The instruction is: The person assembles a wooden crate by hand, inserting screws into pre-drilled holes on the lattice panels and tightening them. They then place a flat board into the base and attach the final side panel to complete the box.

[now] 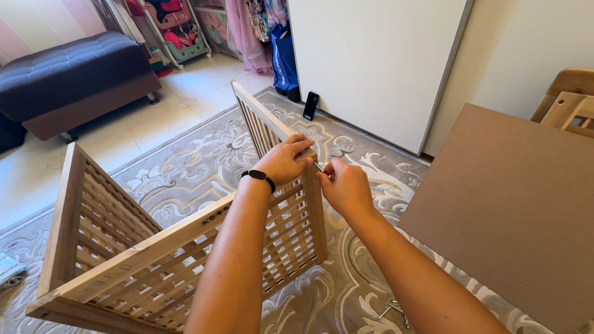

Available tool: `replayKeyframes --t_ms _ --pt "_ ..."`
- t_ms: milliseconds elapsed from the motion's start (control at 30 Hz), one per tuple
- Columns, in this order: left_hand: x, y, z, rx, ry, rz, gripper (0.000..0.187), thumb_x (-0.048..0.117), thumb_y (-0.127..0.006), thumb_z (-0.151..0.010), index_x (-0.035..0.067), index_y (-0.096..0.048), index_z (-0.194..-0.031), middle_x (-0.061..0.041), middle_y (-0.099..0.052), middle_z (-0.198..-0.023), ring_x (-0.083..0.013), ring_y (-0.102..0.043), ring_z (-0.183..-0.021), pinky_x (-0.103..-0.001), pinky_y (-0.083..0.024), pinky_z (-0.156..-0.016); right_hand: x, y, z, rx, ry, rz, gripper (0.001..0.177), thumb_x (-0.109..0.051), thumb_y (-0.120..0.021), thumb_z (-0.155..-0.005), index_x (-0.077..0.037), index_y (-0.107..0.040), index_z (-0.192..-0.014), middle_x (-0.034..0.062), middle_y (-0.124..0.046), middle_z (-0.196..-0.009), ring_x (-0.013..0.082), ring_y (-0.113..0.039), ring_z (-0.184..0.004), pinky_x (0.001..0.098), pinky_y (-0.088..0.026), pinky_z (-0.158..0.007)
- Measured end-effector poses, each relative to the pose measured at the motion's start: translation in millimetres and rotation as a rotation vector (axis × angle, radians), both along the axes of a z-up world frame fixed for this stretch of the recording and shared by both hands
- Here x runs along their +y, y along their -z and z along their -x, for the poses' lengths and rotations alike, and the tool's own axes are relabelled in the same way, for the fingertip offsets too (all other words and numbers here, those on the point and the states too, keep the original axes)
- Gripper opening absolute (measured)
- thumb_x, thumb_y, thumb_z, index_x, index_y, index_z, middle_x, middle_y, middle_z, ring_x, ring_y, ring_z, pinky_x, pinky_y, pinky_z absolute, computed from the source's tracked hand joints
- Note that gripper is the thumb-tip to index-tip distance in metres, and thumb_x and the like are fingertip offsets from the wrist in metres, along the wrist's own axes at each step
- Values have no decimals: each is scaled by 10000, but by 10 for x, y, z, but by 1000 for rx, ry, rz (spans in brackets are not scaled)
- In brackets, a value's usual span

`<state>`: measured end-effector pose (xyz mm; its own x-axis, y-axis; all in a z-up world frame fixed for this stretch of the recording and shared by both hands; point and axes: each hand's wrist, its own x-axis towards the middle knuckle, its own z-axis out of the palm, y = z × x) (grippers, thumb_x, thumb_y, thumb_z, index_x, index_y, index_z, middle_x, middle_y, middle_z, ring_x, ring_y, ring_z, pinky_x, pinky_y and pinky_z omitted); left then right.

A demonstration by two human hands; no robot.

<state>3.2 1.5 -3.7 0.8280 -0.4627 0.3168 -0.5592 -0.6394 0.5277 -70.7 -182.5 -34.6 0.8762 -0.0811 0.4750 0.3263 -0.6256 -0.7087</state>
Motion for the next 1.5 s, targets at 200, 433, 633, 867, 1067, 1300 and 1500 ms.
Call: replayKeyframes --t_ms 200,433,633,867,1067,1300,1500 --pt "11 -6 10 -57 10 -47 535 253 -673 -911 96 -589 -1415 -149 -492 -1527 -346 -531 -1341 -385 -416 -1108 21 -1 2 -187 -16 121 173 -160 -773 -835 -35 -654 -820 160 -695 -694 376 -677 -645 471 -510 -577" --pt "6 -6 5 23 -8 -3 550 247 -662 -887 114 -583 -1414 -136 -472 -1541 -316 -567 -1316 -361 -444 -1094 -8 32 -74 -209 -18 184 211 -193 -766 -868 -39 -644 -791 174 -664 -646 399 -657 -626 501 -497 -567" --pt "5 -14 12 2 7 -2 544 239 -666 -895 104 -585 -1416 -140 -483 -1536 -318 -565 -1321 -360 -441 -1101 -26 115 -171 -183 -30 192 287 -273 -720 -907 -43 -662 -746 190 -658 -645 409 -646 -618 502 -492 -565" --pt "13 -6 14 32 5 4 547 243 -666 -892 105 -579 -1414 -136 -480 -1542 -306 -573 -1319 -353 -447 -1100 -36 232 -361 377 -193 -262 511 -422 -552 -1042 -31 -755 -783 230 -618 -634 460 -598 -609 461 -440 -553" --pt "22 -10 16 21 11 17 547 231 -670 -894 92 -582 -1416 -145 -475 -1537 -319 -545 -1341 -363 -426 -1110 -53 133 -159 -56 -84 167 333 -347 -677 -868 -16 -702 -836 204 -650 -588 401 -656 -578 496 -497 -538" --pt "15 -11 11 50 -5 4 542 244 -654 -892 103 -576 -1410 -118 -519 -1523 -297 -605 -1290 -347 -462 -1094 -13 120 -250 -212 -7 367 382 -313 -647 -970 -33 -691 -713 210 -640 -645 413 -649 -626 500 -501 -583" --pt "23 11 3 -48 25 0 539 229 -683 -897 92 -596 -1411 -160 -487 -1524 -340 -531 -1346 -380 -418 -1112 -29 55 -286 356 -116 -69 481 -437 -505 -1047 -110 -739 -783 191 -622 -540 353 -685 -559 426 -496 -554"
